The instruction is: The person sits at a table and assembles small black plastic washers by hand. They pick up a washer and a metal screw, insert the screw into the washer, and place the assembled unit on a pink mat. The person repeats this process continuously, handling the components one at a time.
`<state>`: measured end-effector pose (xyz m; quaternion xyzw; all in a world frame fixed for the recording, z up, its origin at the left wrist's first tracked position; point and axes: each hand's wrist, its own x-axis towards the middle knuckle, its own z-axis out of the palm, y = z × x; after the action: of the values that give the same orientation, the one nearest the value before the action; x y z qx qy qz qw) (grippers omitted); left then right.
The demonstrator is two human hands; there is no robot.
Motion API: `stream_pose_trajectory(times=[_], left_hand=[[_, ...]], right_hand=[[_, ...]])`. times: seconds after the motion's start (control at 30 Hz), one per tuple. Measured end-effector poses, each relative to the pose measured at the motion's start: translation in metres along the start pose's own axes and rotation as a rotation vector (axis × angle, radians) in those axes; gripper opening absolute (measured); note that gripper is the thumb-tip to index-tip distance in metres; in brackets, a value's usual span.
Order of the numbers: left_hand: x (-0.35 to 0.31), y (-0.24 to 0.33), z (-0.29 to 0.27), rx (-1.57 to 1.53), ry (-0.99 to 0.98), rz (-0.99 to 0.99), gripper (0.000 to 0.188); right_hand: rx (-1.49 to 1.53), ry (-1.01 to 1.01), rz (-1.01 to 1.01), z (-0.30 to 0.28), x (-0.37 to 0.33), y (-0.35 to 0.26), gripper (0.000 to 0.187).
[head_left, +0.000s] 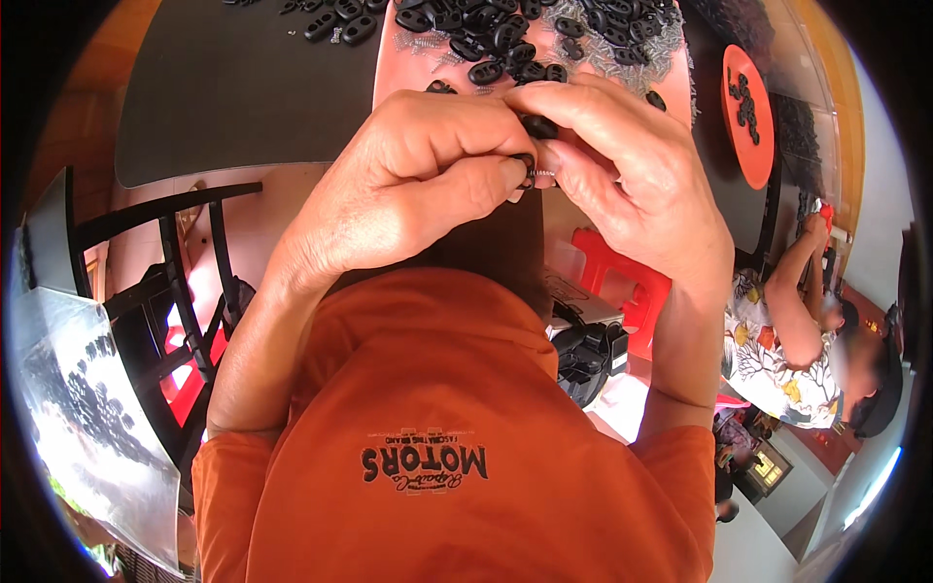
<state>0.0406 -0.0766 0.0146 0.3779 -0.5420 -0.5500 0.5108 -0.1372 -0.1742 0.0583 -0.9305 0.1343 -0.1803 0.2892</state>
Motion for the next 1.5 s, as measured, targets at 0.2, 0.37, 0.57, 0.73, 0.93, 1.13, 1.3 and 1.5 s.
stream_pose_trajectory(times=[0.2, 0.37, 0.57, 0.73, 0.93, 1.13, 1.3, 1.5], left_hand=[[-0.002, -0.001, -0.001, 0.018, 0.01, -0.006, 0.017], [-0.001, -0.002, 0.003, -0.122, 0.093, 0.031, 0.018], [-0.005, -0.004, 0.001, -0.132, 0.175, -0.04, 0.019], [-0.006, 0.002, 0.002, -0.174, 0.191, -0.073, 0.016], [-0.007, 0.001, 0.005, -0.112, 0.174, -0.048, 0.017], [-0.004, -0.009, 0.003, -0.054, 0.143, 0.079, 0.017], [-0.004, -0.006, 0.008, -0.048, 0.241, 0.069, 0.019], [-0.003, 0.004, 0.007, -0.156, 0.199, -0.044, 0.016]], right_hand=[[-0.02, 0.068, -0.039, 0.01, -0.001, 0.003, 0.018], [0.126, 0.063, 0.032, 0.007, -0.001, 0.007, 0.013], [0.31, 0.232, 0.355, 0.009, -0.012, 0.003, 0.015], [0.551, 0.331, 0.39, 0.01, -0.003, -0.004, 0.018], [0.855, 0.4, 0.431, 0.018, 0.007, -0.011, 0.015], [0.64, 0.424, 0.347, 0.028, 0.013, -0.014, 0.016], [0.617, 0.43, 0.368, 0.034, 0.008, -0.017, 0.009], [0.543, 0.376, 0.332, 0.038, -0.005, -0.006, 0.008]])
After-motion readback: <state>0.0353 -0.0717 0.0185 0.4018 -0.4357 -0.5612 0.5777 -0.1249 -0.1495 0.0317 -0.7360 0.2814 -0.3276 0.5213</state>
